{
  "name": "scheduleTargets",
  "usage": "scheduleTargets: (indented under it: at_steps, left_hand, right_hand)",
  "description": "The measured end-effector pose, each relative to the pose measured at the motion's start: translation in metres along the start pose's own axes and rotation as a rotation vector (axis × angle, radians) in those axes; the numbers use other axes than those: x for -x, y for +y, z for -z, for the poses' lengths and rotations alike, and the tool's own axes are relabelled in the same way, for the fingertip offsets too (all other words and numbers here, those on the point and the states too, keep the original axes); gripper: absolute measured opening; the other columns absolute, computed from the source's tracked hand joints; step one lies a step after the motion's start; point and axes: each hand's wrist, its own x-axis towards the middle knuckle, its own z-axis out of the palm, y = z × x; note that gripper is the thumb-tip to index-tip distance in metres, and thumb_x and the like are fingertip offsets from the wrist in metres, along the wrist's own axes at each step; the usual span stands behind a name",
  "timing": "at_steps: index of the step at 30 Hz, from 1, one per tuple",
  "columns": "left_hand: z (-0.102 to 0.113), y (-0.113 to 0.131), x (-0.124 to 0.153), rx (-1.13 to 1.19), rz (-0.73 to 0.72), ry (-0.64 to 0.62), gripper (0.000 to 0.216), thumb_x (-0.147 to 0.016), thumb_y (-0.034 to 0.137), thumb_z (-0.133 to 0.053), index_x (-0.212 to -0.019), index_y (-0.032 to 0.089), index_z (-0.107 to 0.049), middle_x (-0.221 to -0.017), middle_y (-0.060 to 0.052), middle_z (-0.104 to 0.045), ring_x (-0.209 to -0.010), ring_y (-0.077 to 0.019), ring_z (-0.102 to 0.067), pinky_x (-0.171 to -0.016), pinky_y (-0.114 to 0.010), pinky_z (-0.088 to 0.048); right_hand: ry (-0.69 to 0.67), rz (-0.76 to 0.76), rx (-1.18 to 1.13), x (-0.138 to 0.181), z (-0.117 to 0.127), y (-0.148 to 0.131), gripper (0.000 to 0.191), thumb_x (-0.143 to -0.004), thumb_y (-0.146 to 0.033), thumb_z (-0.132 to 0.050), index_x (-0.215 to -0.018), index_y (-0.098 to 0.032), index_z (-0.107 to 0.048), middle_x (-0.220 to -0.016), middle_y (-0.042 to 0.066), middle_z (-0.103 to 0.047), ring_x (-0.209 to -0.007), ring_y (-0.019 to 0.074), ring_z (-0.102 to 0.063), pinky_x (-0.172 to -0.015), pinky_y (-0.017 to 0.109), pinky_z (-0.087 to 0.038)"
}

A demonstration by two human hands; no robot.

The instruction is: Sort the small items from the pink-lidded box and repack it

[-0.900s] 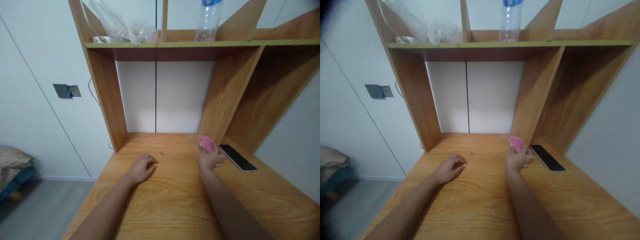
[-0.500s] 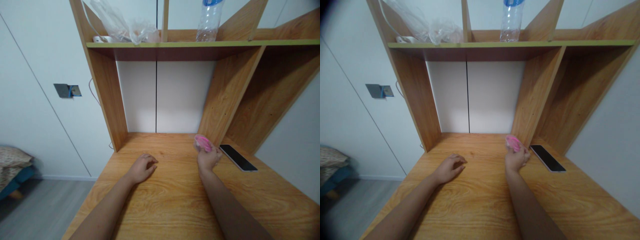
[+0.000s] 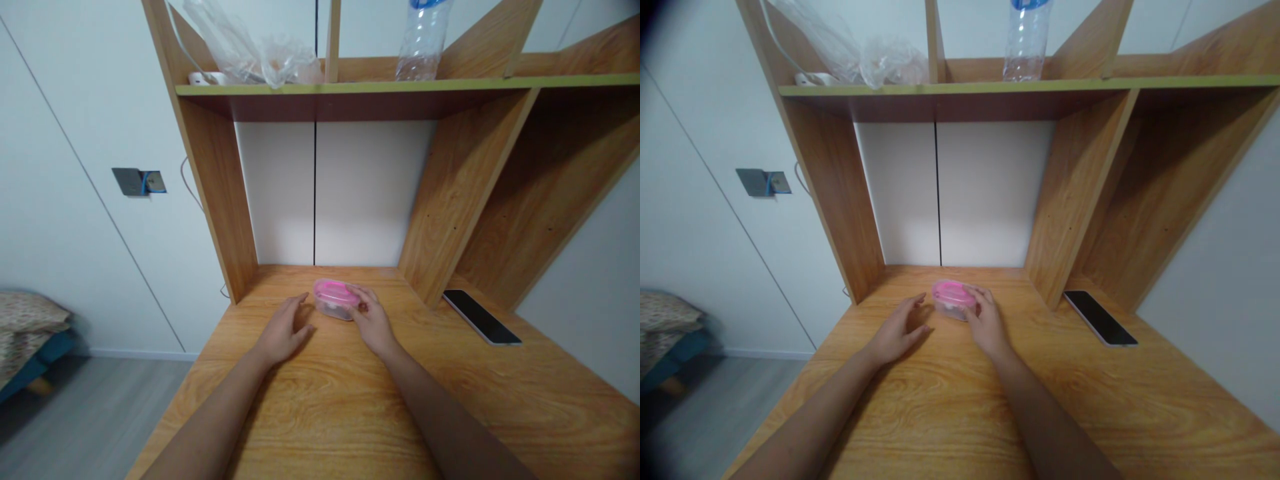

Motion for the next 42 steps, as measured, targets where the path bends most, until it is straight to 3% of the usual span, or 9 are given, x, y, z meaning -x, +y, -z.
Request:
scheduleTargets:
  at_steps: [4, 8, 15, 23, 33, 42]
  left_hand:
    - [0.0, -0.001, -0.001, 0.045, -0.01, 0.057, 0.089, -0.079, 0.038, -0.076, -0.152, 0.021, -0.028, -0.148, -0.016, -0.046, -0.135, -0.03, -0.048, -0.114, -0.049, -0.039]
    - [-0.001, -0.002, 0.0, 0.051, -0.004, 0.045, 0.093, -0.076, 0.037, -0.079, -0.153, 0.021, -0.029, -0.148, -0.016, -0.047, -0.136, -0.0316, -0.048, -0.115, -0.051, -0.037]
    - [-0.002, -0.004, 0.002, 0.038, -0.028, -0.007, 0.084, -0.078, 0.032, -0.077, -0.149, 0.02, -0.035, -0.145, -0.016, -0.05, -0.133, -0.0296, -0.05, -0.114, -0.047, -0.04]
    - [-0.001, 0.002, 0.001, 0.049, 0.0, -0.012, 0.085, -0.077, 0.04, -0.079, -0.148, 0.022, -0.037, -0.146, -0.014, -0.05, -0.133, -0.0292, -0.051, -0.114, -0.047, -0.04]
    - [-0.001, 0.012, 0.001, 0.023, 0.028, -0.009, 0.099, -0.065, 0.054, -0.085, -0.146, 0.021, -0.039, -0.143, -0.015, -0.052, -0.131, -0.032, -0.052, -0.112, -0.048, -0.041]
    - [-0.003, 0.02, 0.0, -0.053, 0.034, 0.012, 0.082, -0.069, 0.057, -0.081, -0.134, 0.021, -0.047, -0.124, -0.012, -0.061, -0.113, -0.0301, -0.063, -0.094, -0.044, -0.052]
  right_hand:
    - [-0.177, 0.019, -0.083, 0.007, -0.006, -0.017, 0.04, -0.086, -0.027, -0.068, -0.127, -0.029, -0.067, -0.13, 0.007, -0.057, -0.128, 0.0228, -0.051, -0.115, 0.041, -0.037]
    - [-0.254, 0.036, -0.138, 0.011, -0.009, -0.027, 0.037, -0.087, -0.027, -0.069, -0.124, -0.029, -0.069, -0.128, 0.007, -0.06, -0.128, 0.0233, -0.052, -0.115, 0.042, -0.037]
    - [-0.251, 0.055, -0.094, 0.014, -0.009, -0.025, 0.031, -0.083, -0.026, -0.073, -0.115, -0.027, -0.072, -0.123, 0.008, -0.061, -0.123, 0.0235, -0.056, -0.111, 0.043, -0.042]
    - [-0.202, 0.226, 0.245, 0.018, -0.005, -0.039, 0.046, -0.077, -0.028, -0.08, -0.121, -0.027, -0.068, -0.135, 0.01, -0.054, -0.127, 0.0269, -0.053, -0.109, 0.046, -0.044]
    - [-0.284, 0.443, 0.491, 0.014, 0.001, -0.059, 0.04, -0.079, -0.029, -0.08, -0.118, -0.026, -0.069, -0.118, 0.008, -0.069, -0.114, 0.0287, -0.059, -0.101, 0.048, -0.045]
    - [-0.282, 0.466, 0.55, 0.015, 0.0, -0.055, 0.039, -0.084, -0.028, -0.075, -0.122, -0.023, -0.068, -0.125, 0.009, -0.07, -0.12, 0.0282, -0.061, -0.105, 0.047, -0.047]
